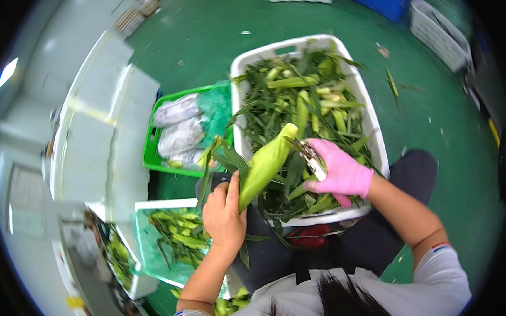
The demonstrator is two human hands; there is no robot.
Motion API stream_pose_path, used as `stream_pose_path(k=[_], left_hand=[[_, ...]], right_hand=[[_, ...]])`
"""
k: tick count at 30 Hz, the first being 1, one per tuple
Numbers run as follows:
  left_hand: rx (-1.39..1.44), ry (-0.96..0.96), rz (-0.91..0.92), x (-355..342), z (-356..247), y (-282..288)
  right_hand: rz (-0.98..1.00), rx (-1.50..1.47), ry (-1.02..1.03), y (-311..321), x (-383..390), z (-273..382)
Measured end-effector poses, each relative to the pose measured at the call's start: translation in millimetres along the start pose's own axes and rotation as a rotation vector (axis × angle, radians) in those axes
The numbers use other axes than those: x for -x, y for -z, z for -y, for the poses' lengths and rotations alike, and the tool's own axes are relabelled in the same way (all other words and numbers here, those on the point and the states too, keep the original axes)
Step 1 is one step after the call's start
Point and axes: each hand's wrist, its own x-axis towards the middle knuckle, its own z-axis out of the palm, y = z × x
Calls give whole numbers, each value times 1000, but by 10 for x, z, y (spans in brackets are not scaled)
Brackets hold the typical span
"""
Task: The person processes ears of corn by picking them from crates, peeling off their outer husks by hand, and trimming the stalks and leaves with pruning shears.
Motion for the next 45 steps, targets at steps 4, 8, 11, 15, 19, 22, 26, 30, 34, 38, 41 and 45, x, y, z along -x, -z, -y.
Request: stream_pose_path(k=[4, 8, 11, 15, 19, 22, 26, 30, 34, 38, 41, 45], left_hand=[[-36, -122, 93, -223, -66, -18], [-51, -93, 225, -368, -60, -63], [-51, -32, 349, -491, -116, -172], [237, 120, 554, -505, -143, -395], [253, 25, 330, -308, -314, -535], [111, 5, 324, -385, -623, -434], [327, 64, 274, -357, -686, -516], [1247, 413, 477, -165, -194, -769], [1576, 779, 835, -314, -213, -571], [1248, 518, 674, -588, -223, -540], [890, 85, 492, -845, -276, -481], [586, -203, 530, -1194, -320, -556]], right_hand=[[-94, 57, 66, 3, 16, -493], [62, -232, -195, 4, 13, -425], [25, -362, -273, -183, -41, -671], [-114, -751, -396, -211, -125, -606], [-304, -1068, -520, -77, -171, -628], [-298, -1092, -439, 6, -118, -627], [-354, -1103, -213, 52, -120, -656], [-240, -950, -200, 293, -47, -442], [-292, -497, -286, 623, -2, -215], [-821, 264, -133, 605, -96, -611], [-236, -968, -127, 556, 90, -480], [291, -1327, -491, 230, 176, -362]])
